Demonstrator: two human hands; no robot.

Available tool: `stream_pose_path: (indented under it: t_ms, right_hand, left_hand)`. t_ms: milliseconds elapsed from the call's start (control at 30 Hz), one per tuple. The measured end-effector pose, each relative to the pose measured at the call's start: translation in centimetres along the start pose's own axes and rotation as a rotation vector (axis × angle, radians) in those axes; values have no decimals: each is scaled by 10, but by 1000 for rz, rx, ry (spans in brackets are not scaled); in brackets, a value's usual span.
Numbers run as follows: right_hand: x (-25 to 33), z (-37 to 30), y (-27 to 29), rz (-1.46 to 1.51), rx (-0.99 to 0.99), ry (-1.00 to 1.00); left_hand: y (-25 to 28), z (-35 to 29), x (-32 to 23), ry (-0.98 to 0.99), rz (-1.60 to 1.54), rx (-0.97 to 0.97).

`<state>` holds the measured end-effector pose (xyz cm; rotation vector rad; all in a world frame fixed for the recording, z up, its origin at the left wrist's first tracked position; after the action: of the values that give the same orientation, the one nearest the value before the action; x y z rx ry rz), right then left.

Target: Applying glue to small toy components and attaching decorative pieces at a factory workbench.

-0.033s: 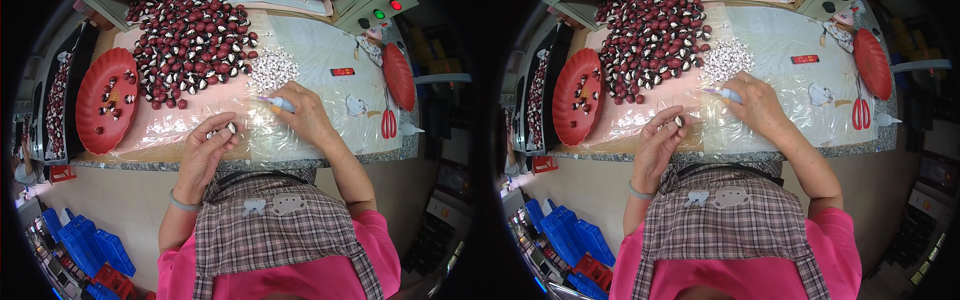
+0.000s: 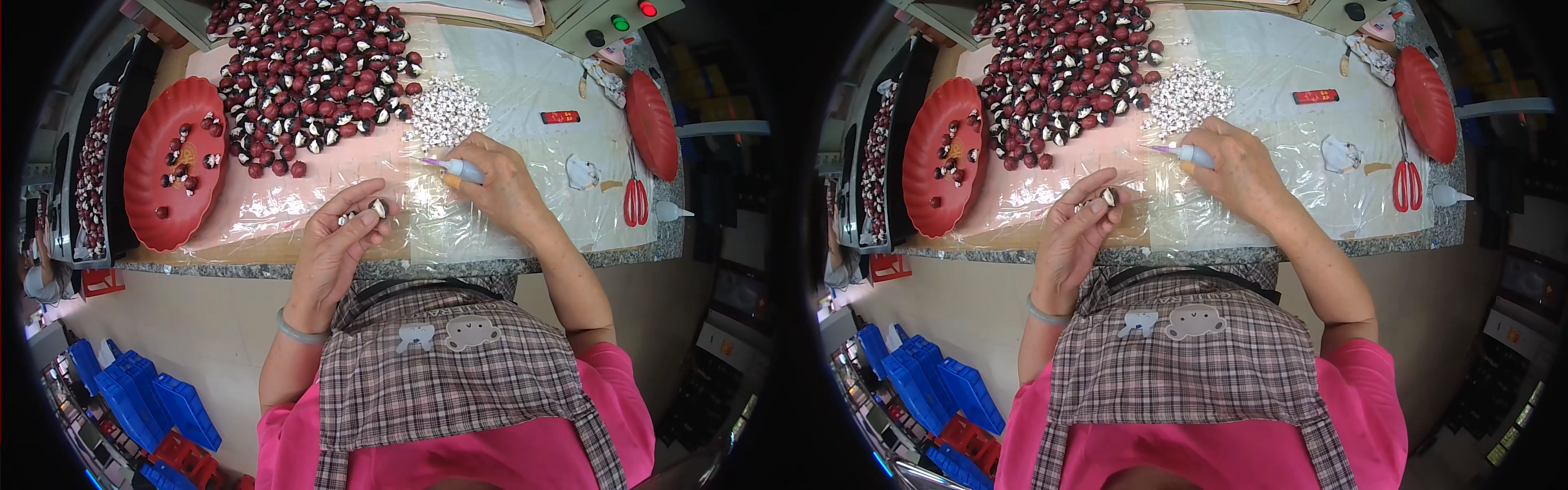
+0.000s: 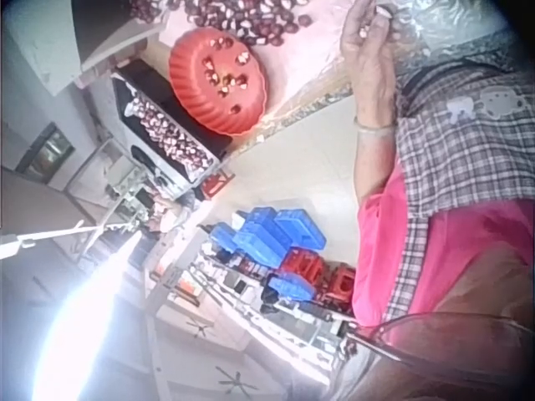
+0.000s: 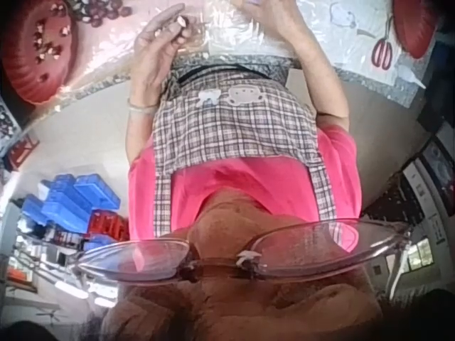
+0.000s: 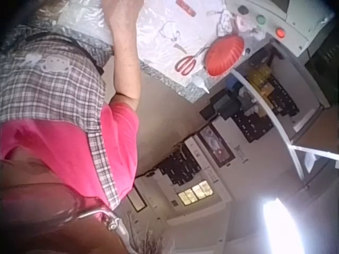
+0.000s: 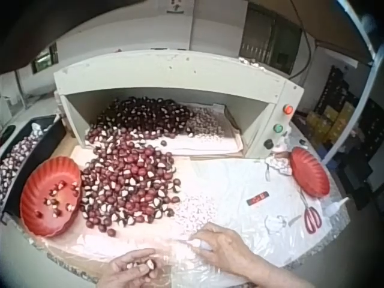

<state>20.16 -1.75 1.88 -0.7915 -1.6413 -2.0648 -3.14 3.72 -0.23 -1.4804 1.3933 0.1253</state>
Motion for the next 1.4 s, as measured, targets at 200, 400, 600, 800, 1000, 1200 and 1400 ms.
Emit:
stream_pose_path:
  t_ms: [200,400,600,800,1000,1200,1400]
  right_hand:
    - [-1,5,6,117,76,-52]
    - [4,0,0,23,26,-28]
    - [8,-3,-2,3,-1,38]
    - [15,-7,1,399,108,-280]
    - [47,-12,1,798,130,-510]
    - [46,-17,-9,818,98,-513]
    - [46,-21,-13,772,102,-526]
  left_hand:
    - [3,-2,-1,18,13,-7]
    - [2,-2,-3,-1,-12,3]
    - [5,-2,0,-34,-17,7]
    - [-7,-5,3,-39,67,13]
    - [-13,-6,7,-126,220,99]
    - [-21,-12,5,-200,463,23]
    - [-18,-11,9,-279,544,63]
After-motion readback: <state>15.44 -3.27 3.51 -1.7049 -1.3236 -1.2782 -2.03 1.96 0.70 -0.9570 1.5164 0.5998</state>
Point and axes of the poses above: each hand's wrist, its own z-axis towards the middle knuckle, its own y-axis out of the back of the hand, x = y × z, the point moved 1 cm from there along z, towards the middle knuckle, and after that the axes turned 9 degrees about -x, right-handed, at the moved point
